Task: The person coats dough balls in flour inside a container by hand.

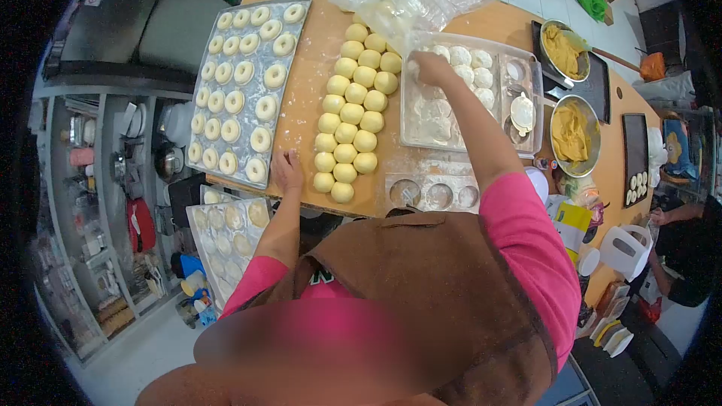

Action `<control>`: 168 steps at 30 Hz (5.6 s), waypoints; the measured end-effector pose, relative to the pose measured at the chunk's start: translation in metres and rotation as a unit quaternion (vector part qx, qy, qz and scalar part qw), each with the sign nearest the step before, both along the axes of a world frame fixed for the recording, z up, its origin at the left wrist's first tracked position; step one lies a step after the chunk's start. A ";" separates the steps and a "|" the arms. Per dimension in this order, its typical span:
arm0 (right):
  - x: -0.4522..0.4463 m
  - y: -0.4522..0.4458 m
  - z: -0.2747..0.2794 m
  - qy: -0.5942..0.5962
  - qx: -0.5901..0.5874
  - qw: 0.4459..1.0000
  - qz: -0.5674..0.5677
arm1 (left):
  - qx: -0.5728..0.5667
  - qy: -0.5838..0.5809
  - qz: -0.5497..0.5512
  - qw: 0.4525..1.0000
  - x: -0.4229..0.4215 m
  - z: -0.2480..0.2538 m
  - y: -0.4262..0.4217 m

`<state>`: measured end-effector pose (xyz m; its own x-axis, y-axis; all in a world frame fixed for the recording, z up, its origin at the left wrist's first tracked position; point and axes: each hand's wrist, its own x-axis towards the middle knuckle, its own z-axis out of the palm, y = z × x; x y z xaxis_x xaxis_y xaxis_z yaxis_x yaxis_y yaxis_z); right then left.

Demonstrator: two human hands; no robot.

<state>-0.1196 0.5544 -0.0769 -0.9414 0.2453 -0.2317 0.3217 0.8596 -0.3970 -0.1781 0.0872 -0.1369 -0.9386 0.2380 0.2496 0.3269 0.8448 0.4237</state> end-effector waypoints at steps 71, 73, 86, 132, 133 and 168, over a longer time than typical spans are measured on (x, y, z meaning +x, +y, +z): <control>0.076 -0.102 0.005 -0.136 -0.035 0.989 0.035 | -0.028 -0.017 0.013 0.999 0.001 0.008 0.004; 0.076 -0.095 -0.004 -0.157 -0.034 0.986 0.042 | -0.017 -0.010 0.010 1.000 0.002 0.004 0.004; 0.014 -0.003 0.015 0.179 -0.021 0.973 -0.147 | -0.009 -0.005 0.009 1.000 0.001 0.005 0.004; -0.267 -0.078 0.005 0.117 0.185 0.968 0.122 | -0.006 -0.040 0.029 0.999 -0.004 0.015 -0.001; -0.281 -0.071 -0.009 0.103 0.248 0.957 0.107 | -0.007 -0.041 0.040 0.998 -0.004 0.017 -0.001; -0.321 -0.001 -0.053 0.087 0.291 0.940 0.158 | -0.005 -0.042 0.036 0.998 -0.003 0.016 -0.001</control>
<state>-0.4404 0.5535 -0.1302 -0.9997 -0.0149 0.0193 -0.0120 0.9892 0.1463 -0.1811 0.0861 -0.1210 -0.9709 0.1714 0.1671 0.2288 0.8695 0.4377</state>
